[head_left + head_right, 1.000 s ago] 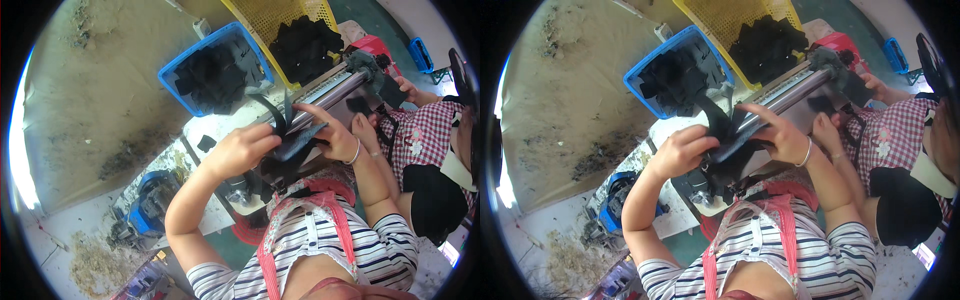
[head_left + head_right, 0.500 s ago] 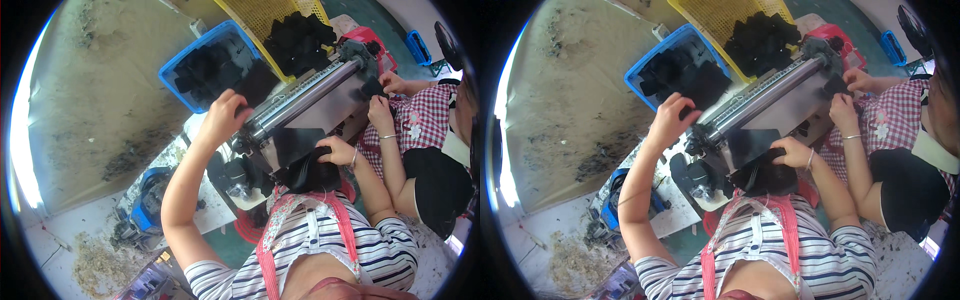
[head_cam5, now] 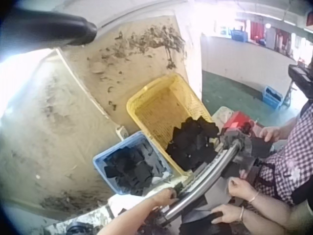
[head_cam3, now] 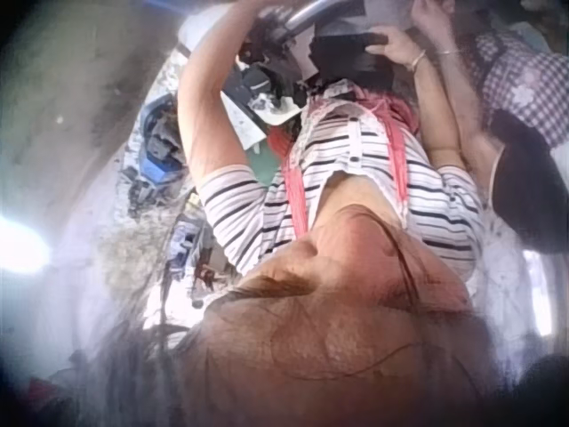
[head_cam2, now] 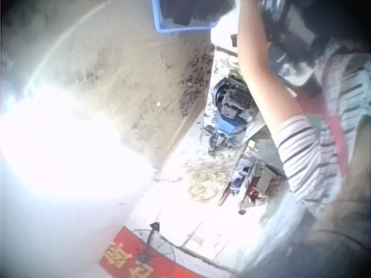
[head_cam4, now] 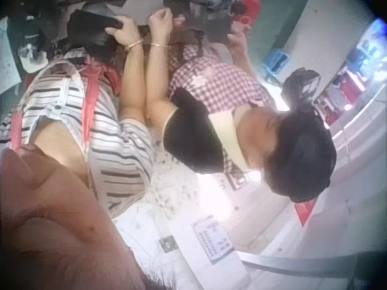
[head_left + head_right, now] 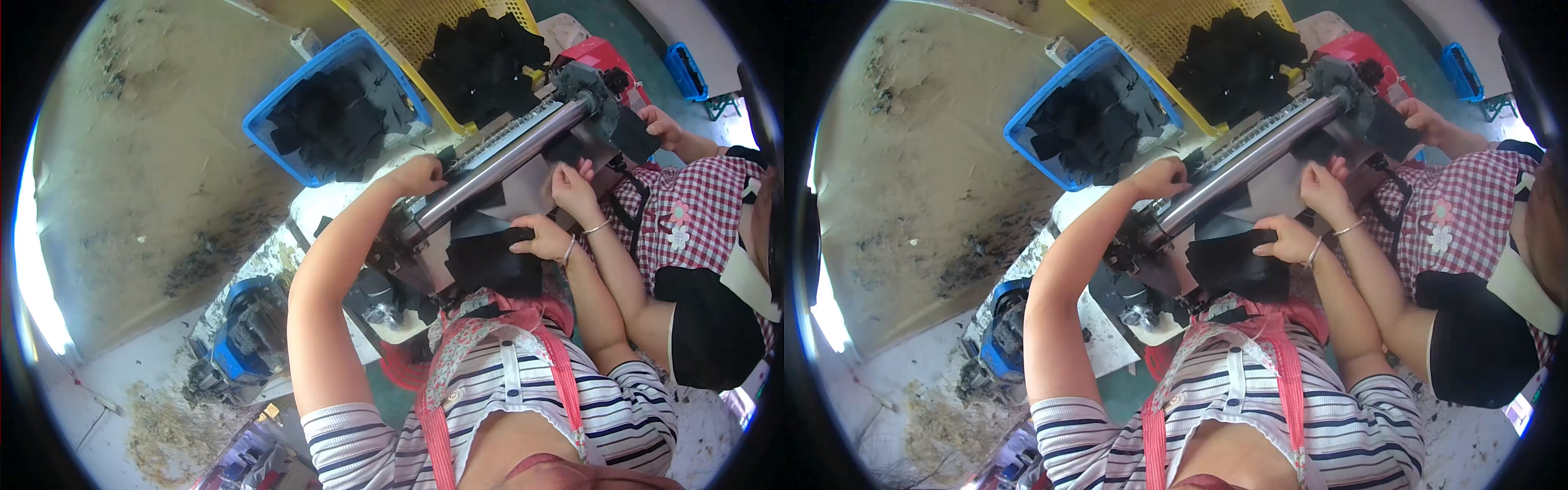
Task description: Two people feed black fabric pieces into a machine one at a time, then fold and stack the processed pieces on the table. One person then gathers the stack and places it into a red basket on the floor.
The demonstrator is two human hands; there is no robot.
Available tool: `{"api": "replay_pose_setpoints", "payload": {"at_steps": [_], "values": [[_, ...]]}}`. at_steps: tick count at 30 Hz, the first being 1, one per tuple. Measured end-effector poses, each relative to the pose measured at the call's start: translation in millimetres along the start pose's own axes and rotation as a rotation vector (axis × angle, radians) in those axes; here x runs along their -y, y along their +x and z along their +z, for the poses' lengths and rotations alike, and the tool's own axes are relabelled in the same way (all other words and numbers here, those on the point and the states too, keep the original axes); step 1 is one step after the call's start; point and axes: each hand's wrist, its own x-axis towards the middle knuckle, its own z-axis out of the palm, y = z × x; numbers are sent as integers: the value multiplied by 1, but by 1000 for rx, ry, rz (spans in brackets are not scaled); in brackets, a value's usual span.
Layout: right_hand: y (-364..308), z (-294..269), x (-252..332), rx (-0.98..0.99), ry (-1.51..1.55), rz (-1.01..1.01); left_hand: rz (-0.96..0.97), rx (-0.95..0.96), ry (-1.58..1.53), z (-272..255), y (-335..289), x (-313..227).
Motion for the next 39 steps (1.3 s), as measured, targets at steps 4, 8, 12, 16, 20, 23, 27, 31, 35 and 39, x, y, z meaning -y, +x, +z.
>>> {"api": "replay_pose_setpoints", "payload": {"at_steps": [4,8,12,16,20,23,27,31,35,39], "values": [[1,-2,-13,-40,-51,31,-155,-302,-117,-40,-8,-2],[4,-7,-12,48,-141,80,-154,-319,-111,-33,-18,15],[4,-3,-11,35,-215,80,-269,-264,-71,-3,-12,33],[0,2,-12,7,-217,14,-442,-277,-99,4,-8,42],[-1,0,-5,58,-146,88,-450,-495,-58,-19,-30,57],[-4,-1,-7,48,-117,125,-520,-697,105,-44,-72,51],[-2,2,-15,2,-137,90,-267,-737,575,-17,-139,77],[-4,7,-9,-21,-80,58,-325,-513,683,61,-159,110],[-4,7,-10,-49,-72,70,-587,-350,501,115,-157,132],[-2,6,-3,-35,-153,87,-662,-64,386,55,-148,114]]}}
